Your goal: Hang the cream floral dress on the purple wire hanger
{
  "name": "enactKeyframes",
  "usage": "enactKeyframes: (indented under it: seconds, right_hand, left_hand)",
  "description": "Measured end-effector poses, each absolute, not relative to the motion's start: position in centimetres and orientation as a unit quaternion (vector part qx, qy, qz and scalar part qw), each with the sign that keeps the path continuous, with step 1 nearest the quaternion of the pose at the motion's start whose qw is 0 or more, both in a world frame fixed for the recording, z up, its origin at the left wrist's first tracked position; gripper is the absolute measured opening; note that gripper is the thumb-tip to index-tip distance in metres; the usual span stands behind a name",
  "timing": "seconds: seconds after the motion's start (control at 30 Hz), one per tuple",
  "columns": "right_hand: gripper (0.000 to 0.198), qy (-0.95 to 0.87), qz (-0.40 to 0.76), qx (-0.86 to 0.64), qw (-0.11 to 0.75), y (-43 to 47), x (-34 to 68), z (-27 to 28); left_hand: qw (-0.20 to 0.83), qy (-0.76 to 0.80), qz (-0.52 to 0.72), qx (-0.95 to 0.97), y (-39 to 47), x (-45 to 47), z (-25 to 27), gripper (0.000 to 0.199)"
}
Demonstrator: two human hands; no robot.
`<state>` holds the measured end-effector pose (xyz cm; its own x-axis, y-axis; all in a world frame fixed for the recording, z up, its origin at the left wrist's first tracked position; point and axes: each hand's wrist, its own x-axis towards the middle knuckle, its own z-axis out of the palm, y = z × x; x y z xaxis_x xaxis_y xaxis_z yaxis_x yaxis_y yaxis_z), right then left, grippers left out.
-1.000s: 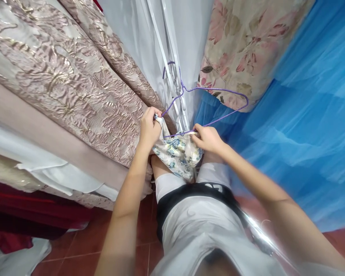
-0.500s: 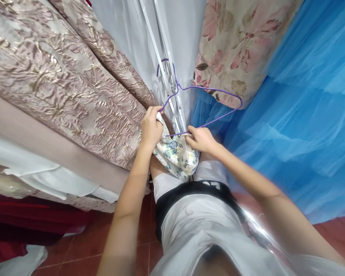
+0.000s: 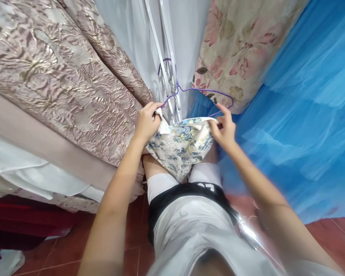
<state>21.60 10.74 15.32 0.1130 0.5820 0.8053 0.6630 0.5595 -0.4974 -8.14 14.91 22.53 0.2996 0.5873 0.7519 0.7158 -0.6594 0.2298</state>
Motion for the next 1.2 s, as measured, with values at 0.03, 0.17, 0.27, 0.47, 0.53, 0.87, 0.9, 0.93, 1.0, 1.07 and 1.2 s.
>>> enactKeyframes:
  seconds: [0.03, 0.17, 0.27, 0.47, 0.53, 0.87, 0.9, 0.93, 1.0, 1.07, 1.2]
  right_hand:
    - [0.065, -0.651, -0.051, -0.480, 0.586, 11.2, 22.7, 15.6]
    - [0.079, -0.609, -0.060, -0.538, 0.580, 14.0, 27.0, 17.5]
    - [0.058, -0.596, 0.015, -0.543, 0.591, 16.0, 29.5, 18.8]
    - [0.040, -0.726, 0.129, -0.426, 0.524, 14.2, 27.1, 17.8]
    - [0.039, -0.790, 0.174, -0.379, 0.449, 12.8, 23.9, 16.2]
    - [0.026, -0.801, 0.456, -0.212, 0.324, 10.0, 9.7, 8.3]
    - [0.026, -0.785, 0.488, -0.210, 0.319, 9.7, 9.6, 8.0]
    - [0.027, -0.767, 0.513, -0.216, 0.320, 9.5, 10.0, 7.9]
    - [0.030, -0.733, 0.536, -0.244, 0.340, 9.0, 11.8, 8.2]
    - [0.033, -0.717, 0.531, -0.276, 0.357, 8.7, 15.1, 9.3]
    - [0.040, -0.741, 0.456, -0.341, 0.358, 9.1, 22.9, 13.1]
  left_hand:
    - [0.075, -0.406, -0.430, -0.803, 15.1, -8.1, 22.6, 0.040]
    - [0.057, -0.409, -0.439, -0.798, 15.2, -8.1, 22.7, 0.034]
    - [0.030, -0.415, -0.446, -0.792, 14.9, -8.3, 22.8, 0.028]
    - [0.005, -0.429, -0.453, -0.782, 14.5, -7.9, 22.4, 0.021]
    - [0.008, -0.444, -0.448, -0.776, 14.4, -7.7, 22.3, 0.020]
    - [0.014, -0.488, -0.420, -0.765, 13.0, -8.3, 23.0, 0.018]
    - [0.011, -0.490, -0.419, -0.764, 12.8, -8.3, 23.0, 0.018]
    - [0.007, -0.492, -0.418, -0.764, 12.8, -8.5, 23.1, 0.017]
    - [-0.005, -0.498, -0.413, -0.762, 12.7, -8.8, 23.2, 0.016]
    - [-0.022, -0.504, -0.410, -0.760, 12.7, -9.1, 23.3, 0.014]
    - [-0.061, -0.491, -0.408, -0.767, 13.0, -9.8, 23.2, 0.015]
